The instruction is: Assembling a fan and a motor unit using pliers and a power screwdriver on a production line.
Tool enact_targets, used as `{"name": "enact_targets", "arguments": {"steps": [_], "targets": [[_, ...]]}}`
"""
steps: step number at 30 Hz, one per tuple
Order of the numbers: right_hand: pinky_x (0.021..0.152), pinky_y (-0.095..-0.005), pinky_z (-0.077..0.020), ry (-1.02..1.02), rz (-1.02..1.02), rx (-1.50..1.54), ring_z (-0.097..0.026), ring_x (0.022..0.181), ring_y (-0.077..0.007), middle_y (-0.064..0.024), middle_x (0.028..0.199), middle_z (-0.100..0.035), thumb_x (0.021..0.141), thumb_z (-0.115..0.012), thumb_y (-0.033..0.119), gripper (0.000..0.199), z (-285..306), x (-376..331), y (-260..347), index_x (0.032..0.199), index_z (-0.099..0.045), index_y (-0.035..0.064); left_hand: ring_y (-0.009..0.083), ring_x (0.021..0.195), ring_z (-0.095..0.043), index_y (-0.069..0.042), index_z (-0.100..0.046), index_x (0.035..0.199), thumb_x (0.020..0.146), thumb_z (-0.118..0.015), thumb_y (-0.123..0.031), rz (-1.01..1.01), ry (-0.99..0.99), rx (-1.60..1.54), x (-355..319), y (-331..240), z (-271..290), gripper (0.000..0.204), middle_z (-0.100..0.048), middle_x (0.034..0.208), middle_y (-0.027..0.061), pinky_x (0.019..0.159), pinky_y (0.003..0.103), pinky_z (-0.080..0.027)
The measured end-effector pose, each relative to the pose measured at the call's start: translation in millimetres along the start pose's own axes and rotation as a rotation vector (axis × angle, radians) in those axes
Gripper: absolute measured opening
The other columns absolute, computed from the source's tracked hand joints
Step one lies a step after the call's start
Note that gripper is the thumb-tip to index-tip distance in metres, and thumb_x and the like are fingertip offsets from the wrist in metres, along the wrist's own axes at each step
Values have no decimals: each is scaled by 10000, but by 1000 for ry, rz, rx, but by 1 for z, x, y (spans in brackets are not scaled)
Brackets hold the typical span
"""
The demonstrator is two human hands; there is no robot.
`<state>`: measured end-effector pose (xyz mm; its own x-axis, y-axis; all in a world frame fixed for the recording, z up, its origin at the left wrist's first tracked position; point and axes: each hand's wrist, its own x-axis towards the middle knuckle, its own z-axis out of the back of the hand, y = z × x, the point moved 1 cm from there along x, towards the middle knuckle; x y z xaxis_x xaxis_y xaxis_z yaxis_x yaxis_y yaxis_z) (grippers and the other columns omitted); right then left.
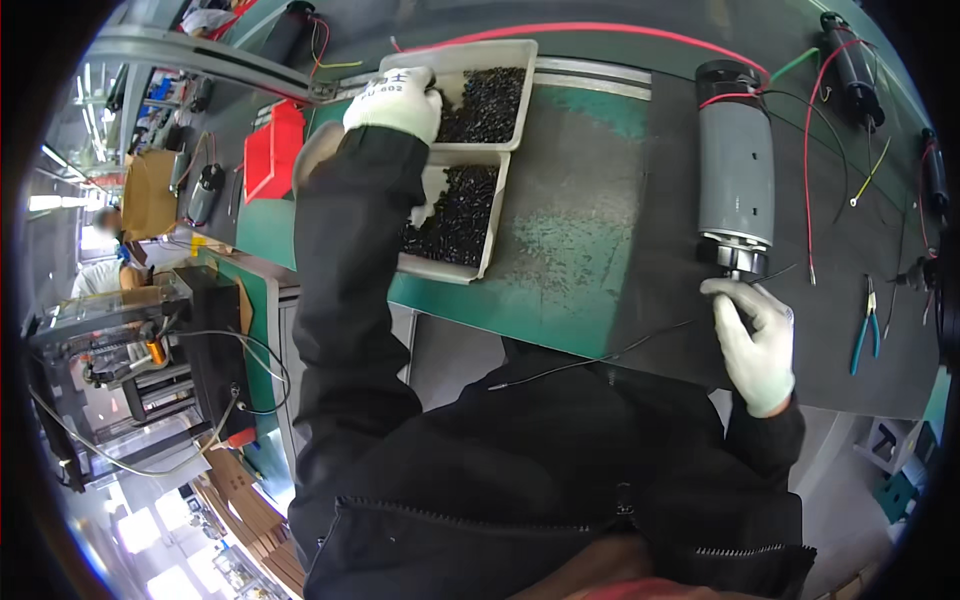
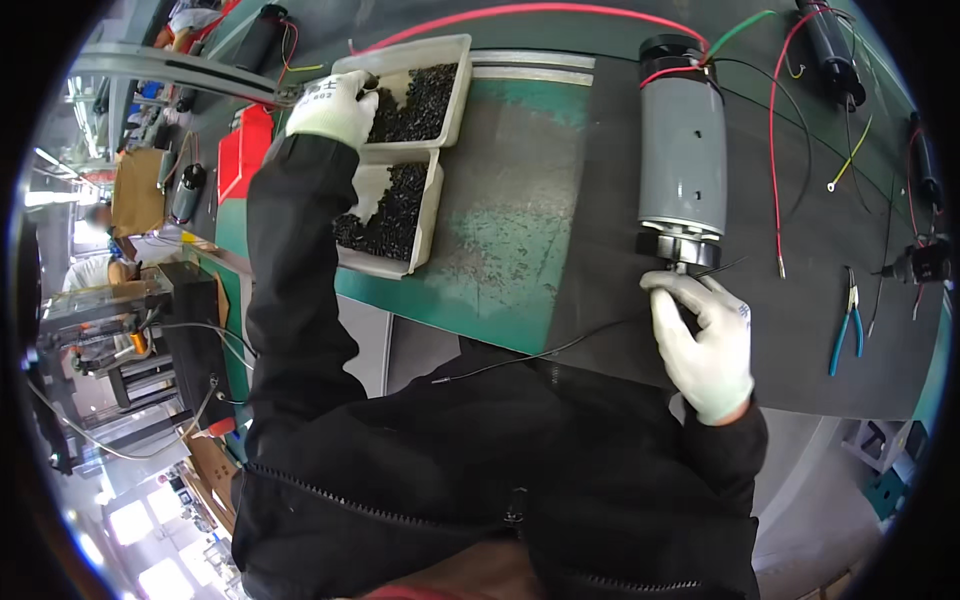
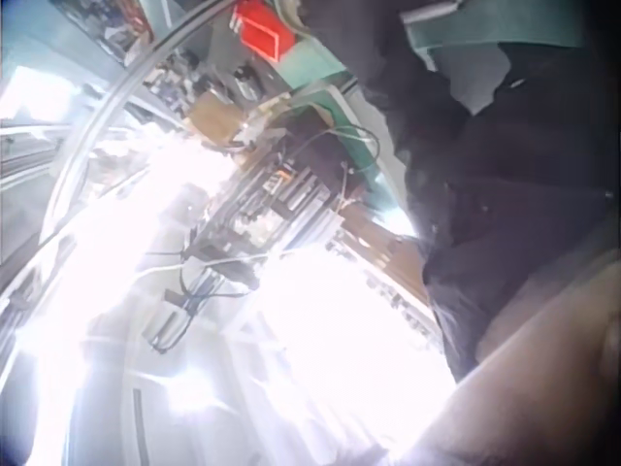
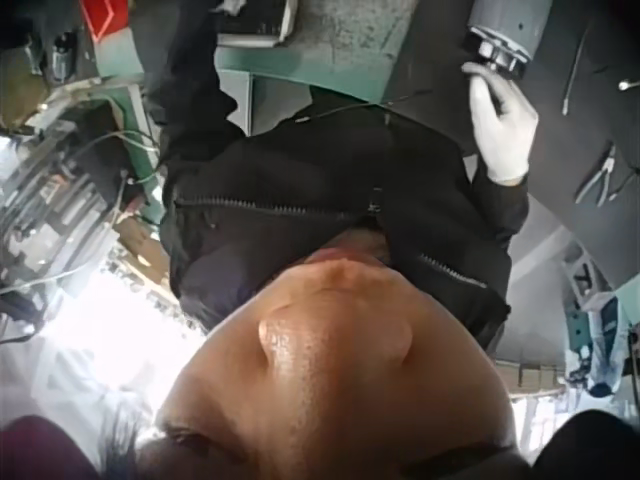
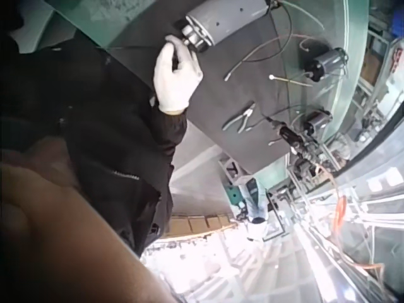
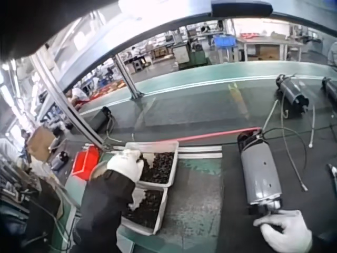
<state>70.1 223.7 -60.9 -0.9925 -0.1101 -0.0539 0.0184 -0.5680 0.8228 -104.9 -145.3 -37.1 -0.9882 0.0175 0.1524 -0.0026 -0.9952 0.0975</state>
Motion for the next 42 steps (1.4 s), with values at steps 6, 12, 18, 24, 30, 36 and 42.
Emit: {"name": "enact_targets", "arguments": {"steps": [6, 12, 18, 24, 30, 36, 42], "targets": [[753, -284, -492, -315, 16, 306, -622, 783, -159, -134, 955, -656, 911, -489, 85, 284, 91, -38, -40, 1108, -627, -67, 366, 1018, -609, -118, -675, 1044, 842, -527, -306, -60, 40, -10, 37, 15, -62, 314, -656, 1085, 184, 905, 460, -464], [991, -350, -433, -1379, 157, -84, -578, 1101, -229, -158, 1180, -601, 902, -640, 175, 422, 185, 1, -113, 1248, -540, -45, 339, 920, -657, -57, -665, 1107, 828, -651, -247, -82, -105, 69, 36, 57, -68, 338, -682, 977, 184, 822, 429, -513], [917, -276, -396, -641, 57, 355, -523, 1066, -137, -41, 1196, -557, 881, -667, 222, 591, 292, 33, -197, 1384, -422, 31, 273, 765, -656, -30, -602, 957, 812, -654, -114, 38, -149, -292, 28, 38, -38, 176, -656, 826, 137, 726, 370, -498], [897, -285, -429, -309, 28, -62, -577, 989, -153, -56, 1081, -625, 891, -620, 138, 385, 299, 61, -179, 1247, -575, -2, 346, 968, -636, -68, -642, 1099, 815, -614, -273, 39, -159, -236, -2, 50, -20, 351, -676, 1023, 164, 841, 398, -493], [946, -353, -440, -313, 263, 325, -583, 1108, -228, -186, 1282, -566, 946, -474, 88, 362, 291, 12, -170, 1279, -545, -37, 249, 958, -672, -74, -703, 1031, 813, -648, -199, 105, -36, -222, 3, 54, -28, 257, -708, 992, 108, 857, 331, -506], [1040, -385, -338, -124, 209, 944, -538, 1071, -252, -187, 1283, -539, 930, -486, 258, 504, 238, -35, -132, 1310, -480, -72, 297, 973, -652, -96, -708, 1046, 815, -648, -334, 5, 18, -170, 34, 39, -60, 337, -693, 1011, 151, 881, 368, -488], [893, -383, -338, -433, 366, 775, -432, 942, -221, -95, 1008, -427, 756, -625, 165, 580, 148, -18, -86, 1254, -414, -45, 322, 984, -640, -138, -710, 1055, 814, -629, -385, 84, -17, -42, 52, 12, -60, 354, -684, 1038, 159, 867, 386, -492]]}}
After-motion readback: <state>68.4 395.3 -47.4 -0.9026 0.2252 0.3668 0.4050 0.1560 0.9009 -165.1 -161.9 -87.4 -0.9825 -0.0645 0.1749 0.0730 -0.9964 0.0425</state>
